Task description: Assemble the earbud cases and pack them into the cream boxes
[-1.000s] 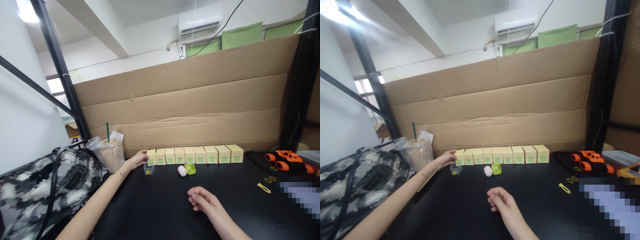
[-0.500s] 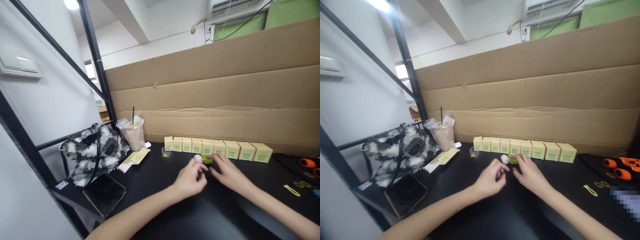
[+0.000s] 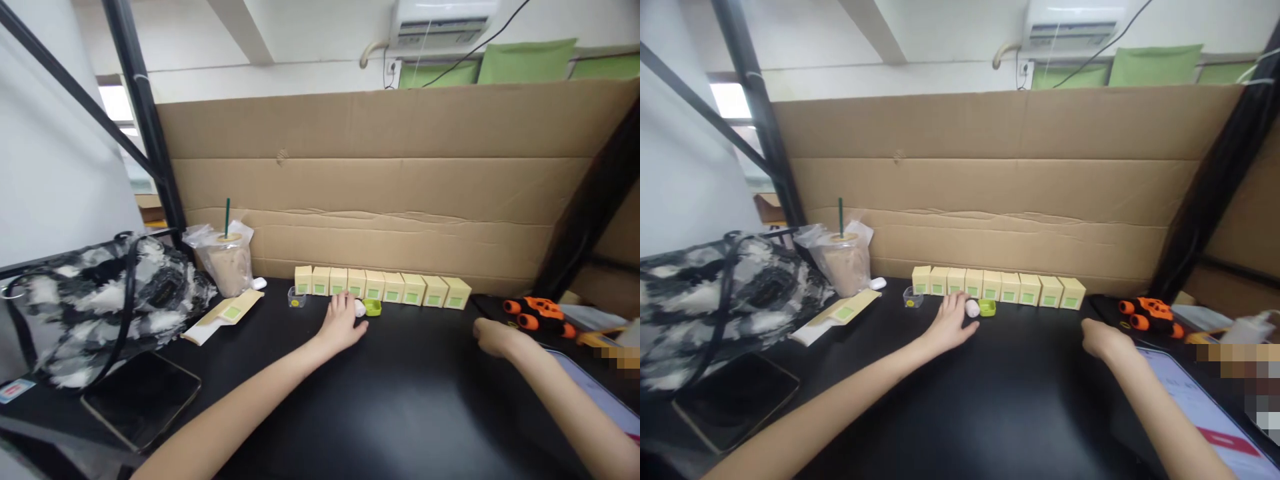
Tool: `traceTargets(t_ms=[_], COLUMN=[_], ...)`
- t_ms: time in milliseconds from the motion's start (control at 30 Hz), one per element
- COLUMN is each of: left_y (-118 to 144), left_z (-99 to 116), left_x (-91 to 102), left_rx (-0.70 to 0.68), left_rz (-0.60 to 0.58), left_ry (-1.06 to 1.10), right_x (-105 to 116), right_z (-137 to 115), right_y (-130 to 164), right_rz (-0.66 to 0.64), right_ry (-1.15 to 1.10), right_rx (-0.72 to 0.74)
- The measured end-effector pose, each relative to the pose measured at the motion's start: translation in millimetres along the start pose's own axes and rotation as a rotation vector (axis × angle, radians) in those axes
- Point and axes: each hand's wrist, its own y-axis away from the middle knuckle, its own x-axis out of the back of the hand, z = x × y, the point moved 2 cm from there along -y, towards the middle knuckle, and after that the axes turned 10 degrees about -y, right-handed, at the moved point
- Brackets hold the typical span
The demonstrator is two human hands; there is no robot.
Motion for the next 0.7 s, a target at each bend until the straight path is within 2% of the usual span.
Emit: traceTargets(t_ms=[133, 267, 367, 433, 533, 700], left_y=[-21, -38, -39, -29, 0, 49], left_z=[0, 7, 11, 15, 19, 11], left_x=[-10.8, -11.6, -4.5, 2.5, 12.0, 16.0], left_rx=[-0.088, -0.217, -0.240, -0.226, -0.174, 0.015], left_rz=[-0.019, -0.080, -0.113, -0.137, -0.191, -0.293], left_ry=[-0.020, 0.060, 0.168, 0.263, 0.446, 0.824], right_x=[-3, 0, 4, 6, 6, 4], right_z=[-3, -11, -21, -33, -62, -116], right_y=[3, 5, 7, 10, 19, 51], right_rz=[-0.190, -0.253, -0.281, -0.290, -0.276, -0.178], right_ry=[-0.036, -0.109, -0.180, -0.247, -0.395, -0.717], right_rx=[-0.075, -0.020, 0.063, 0.146, 0.303, 0.523])
